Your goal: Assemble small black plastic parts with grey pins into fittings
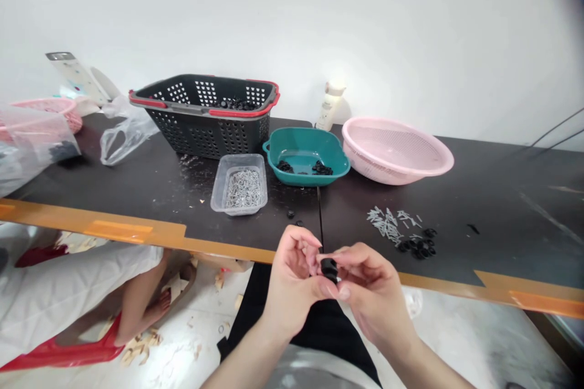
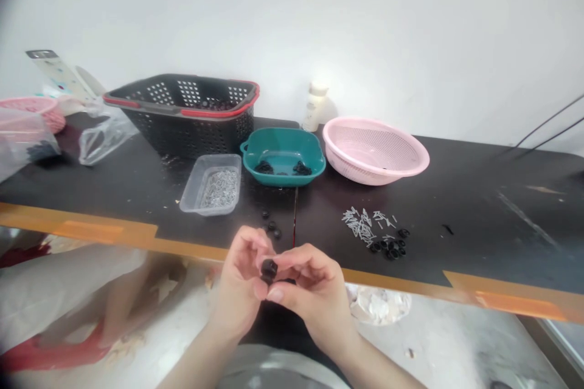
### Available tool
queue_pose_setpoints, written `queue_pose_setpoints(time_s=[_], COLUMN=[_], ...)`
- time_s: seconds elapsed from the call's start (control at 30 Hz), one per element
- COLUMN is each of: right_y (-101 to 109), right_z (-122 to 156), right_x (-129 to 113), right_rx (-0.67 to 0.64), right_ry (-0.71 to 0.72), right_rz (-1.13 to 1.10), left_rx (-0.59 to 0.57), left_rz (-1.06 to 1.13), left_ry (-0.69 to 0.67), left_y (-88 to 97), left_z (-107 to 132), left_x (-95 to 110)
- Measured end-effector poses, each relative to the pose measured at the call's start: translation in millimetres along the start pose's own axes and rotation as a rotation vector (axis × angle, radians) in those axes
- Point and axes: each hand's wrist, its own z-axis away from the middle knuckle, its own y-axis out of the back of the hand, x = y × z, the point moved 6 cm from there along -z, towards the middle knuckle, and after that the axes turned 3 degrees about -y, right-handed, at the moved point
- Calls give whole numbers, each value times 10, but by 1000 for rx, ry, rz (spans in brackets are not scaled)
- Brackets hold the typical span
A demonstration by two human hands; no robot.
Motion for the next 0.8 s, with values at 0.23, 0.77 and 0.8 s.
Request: queue_pose_setpoints(time_s=[0.23, 0.77, 0.8], right_y=[1, 8, 21], right_z=[18, -30, -37], right_x=[24, -327, -303], right_rx=[32, -68, -66], right_ry=[-56, 142, 104], right_rz=[34, 345, 308], left_rx=[-73, -197, -201], left_rz=[-300, -792, -778], left_ry=[-253, -513, -485], left_y=[119, 12, 14], left_z=[4, 69, 69], left_x=[151, 494, 471])
